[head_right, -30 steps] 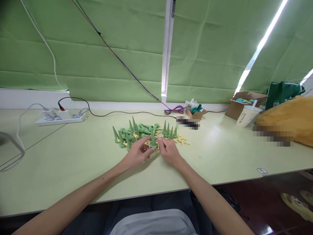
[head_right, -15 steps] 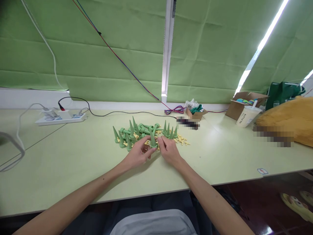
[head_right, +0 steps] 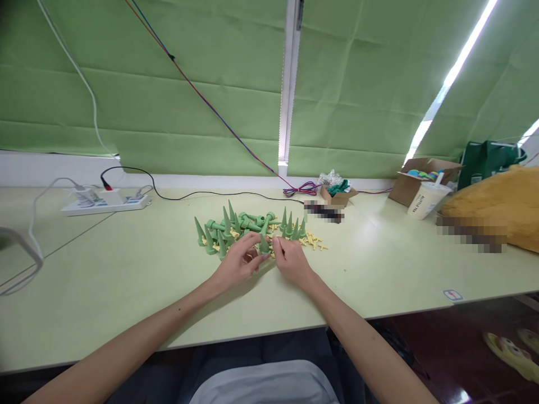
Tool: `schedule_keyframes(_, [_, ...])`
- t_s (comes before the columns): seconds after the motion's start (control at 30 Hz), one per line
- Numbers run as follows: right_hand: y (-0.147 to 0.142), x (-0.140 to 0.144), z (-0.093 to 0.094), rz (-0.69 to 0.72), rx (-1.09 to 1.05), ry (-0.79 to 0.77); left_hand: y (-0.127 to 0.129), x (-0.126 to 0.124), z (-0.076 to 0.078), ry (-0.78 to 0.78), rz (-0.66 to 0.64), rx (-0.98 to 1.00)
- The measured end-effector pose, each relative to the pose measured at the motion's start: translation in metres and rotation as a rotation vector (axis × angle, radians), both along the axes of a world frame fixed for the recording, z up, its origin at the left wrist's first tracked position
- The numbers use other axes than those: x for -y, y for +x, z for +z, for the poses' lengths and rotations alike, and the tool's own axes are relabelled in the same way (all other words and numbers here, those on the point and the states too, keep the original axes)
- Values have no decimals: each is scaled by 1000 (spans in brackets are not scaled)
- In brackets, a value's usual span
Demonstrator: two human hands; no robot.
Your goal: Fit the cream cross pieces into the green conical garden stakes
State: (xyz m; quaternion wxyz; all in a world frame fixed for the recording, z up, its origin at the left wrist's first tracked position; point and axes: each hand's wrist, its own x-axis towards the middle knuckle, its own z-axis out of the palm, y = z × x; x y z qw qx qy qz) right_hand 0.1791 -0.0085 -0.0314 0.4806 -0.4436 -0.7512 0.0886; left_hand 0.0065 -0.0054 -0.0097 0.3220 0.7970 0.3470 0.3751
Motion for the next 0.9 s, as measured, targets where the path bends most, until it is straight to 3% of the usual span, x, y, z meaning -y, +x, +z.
schedule_keyframes(0.23, [0, 1, 1, -19, -44, -13, 2, 2, 2, 34, 73, -3])
schedule_keyframes(0.4, [0, 3, 4, -55, -96, -23, 1, 2, 2, -40, 129, 67])
schedule_keyframes(0.7, [1, 3, 5, -3, -110, -11, 2, -3, 3, -429, -110, 141])
schedule_keyframes(0.9, [1, 4, 6, 55, -92, -15, 2, -5, 5, -544, -176, 199])
